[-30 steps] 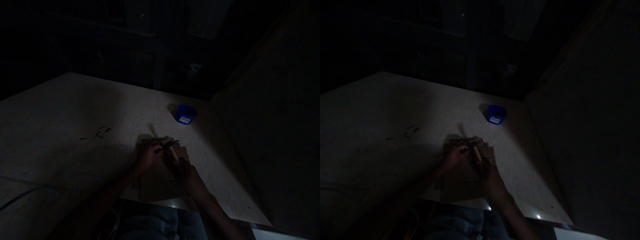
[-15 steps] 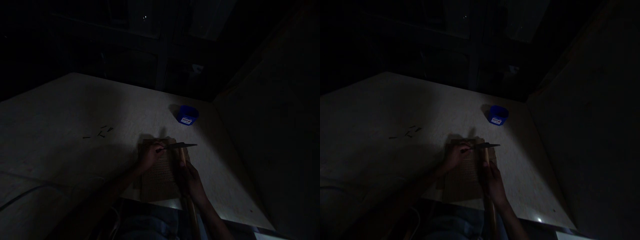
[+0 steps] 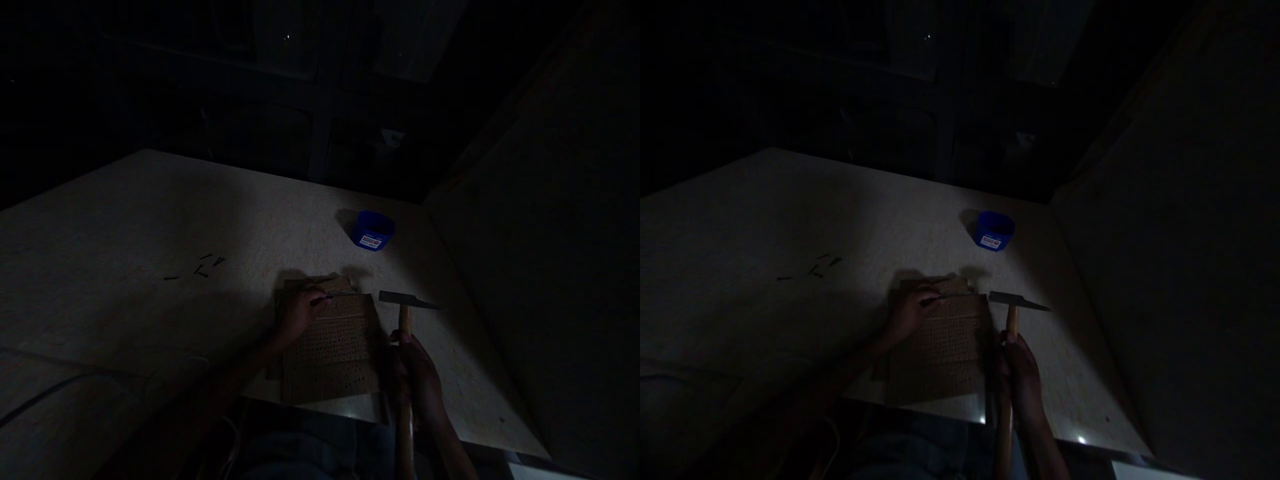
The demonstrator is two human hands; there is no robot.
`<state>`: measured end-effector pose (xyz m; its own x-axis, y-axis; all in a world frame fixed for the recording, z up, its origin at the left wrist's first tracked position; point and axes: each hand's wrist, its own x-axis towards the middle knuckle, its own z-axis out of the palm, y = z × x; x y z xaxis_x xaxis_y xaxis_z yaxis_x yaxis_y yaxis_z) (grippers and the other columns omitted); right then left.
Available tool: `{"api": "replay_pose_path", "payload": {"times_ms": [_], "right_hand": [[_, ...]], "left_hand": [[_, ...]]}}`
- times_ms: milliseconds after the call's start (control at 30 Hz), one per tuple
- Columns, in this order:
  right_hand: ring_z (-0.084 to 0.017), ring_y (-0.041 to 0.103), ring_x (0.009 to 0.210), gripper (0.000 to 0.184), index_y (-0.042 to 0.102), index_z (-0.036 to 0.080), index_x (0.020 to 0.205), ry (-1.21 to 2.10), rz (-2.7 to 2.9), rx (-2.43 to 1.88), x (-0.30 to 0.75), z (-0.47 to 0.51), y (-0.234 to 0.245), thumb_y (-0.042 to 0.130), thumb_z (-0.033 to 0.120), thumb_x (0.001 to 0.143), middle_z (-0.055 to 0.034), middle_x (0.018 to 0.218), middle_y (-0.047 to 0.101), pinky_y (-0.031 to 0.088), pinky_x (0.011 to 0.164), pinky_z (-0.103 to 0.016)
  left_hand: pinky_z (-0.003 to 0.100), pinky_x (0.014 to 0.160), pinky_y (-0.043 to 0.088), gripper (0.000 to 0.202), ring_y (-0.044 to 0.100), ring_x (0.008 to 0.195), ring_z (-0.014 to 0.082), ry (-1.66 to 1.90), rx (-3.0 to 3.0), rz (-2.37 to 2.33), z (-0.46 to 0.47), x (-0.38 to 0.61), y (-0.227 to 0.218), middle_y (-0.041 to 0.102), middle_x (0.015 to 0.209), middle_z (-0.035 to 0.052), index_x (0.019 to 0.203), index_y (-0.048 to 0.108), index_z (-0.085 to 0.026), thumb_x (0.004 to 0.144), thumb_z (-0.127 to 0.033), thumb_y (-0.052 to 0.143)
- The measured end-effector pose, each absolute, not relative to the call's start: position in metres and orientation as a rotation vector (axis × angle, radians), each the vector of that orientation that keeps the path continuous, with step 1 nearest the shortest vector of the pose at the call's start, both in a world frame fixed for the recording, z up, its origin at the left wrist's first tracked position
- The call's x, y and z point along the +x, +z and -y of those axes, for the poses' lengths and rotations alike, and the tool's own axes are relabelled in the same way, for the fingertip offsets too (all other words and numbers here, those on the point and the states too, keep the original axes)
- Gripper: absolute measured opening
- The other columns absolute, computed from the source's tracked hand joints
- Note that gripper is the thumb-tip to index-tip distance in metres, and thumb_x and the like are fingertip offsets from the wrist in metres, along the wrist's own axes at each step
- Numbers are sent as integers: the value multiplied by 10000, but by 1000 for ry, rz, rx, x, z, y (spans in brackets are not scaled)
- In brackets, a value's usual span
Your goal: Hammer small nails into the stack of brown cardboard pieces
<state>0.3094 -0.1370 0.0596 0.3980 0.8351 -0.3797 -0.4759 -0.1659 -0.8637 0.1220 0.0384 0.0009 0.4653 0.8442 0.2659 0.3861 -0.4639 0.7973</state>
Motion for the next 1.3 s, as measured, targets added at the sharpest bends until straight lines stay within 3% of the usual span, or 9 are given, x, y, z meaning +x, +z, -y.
{"api": "replay_pose_path", "payload": {"times_ms": [200,400,533,700,967,1133,1300], "right_hand": [[-6,182,295,397,580,219,904,1239,234,-1214,330,156,44,763,550,781,137,488,364,224,235,-100],[-3,181,279,308,604,226,918,1318,174,-985,339,165,28,752,481,830,136,493,380,228,231,-99],[-3,203,290,215,627,229,934,1465,111,-743,349,165,17,722,416,885,135,509,369,223,248,-88],[1,196,314,151,655,214,943,1589,3,-438,357,165,11,672,364,936,131,529,356,174,265,-79],[-3,189,307,151,668,196,916,1639,-45,-436,358,165,12,724,334,887,127,511,379,187,256,-90],[1,202,292,178,648,213,891,1605,-13,-520,358,166,15,761,344,852,128,503,393,215,254,-85],[0,233,274,210,621,212,840,1613,66,-570,360,166,15,778,352,833,121,500,406,261,253,-101]], "left_hand": [[310,756,541,114,690,832,189,871,2030,-968,-40,123,0,746,911,48,856,747,-209,878,-299,681],[290,682,550,133,680,768,178,853,1946,-986,-40,122,4,749,934,53,897,743,-204,816,-308,727],[297,675,552,285,668,725,171,788,1900,-980,-37,116,13,737,858,27,1075,716,-226,797,-290,722],[302,776,559,539,674,838,152,929,1758,-853,-26,94,32,707,1145,88,1301,597,-227,775,-238,716],[340,768,572,390,701,751,169,1268,1315,-923,-30,66,54,732,941,58,1025,659,-176,694,-330,794],[302,688,556,259,704,802,191,1506,1366,-1257,-59,35,46,722,929,77,973,638,-184,788,-364,621],[371,861,564,341,684,996,227,1392,1577,-1996,-81,-42,41,690,1116,116,1104,625,-173,788,-199,498]]}}
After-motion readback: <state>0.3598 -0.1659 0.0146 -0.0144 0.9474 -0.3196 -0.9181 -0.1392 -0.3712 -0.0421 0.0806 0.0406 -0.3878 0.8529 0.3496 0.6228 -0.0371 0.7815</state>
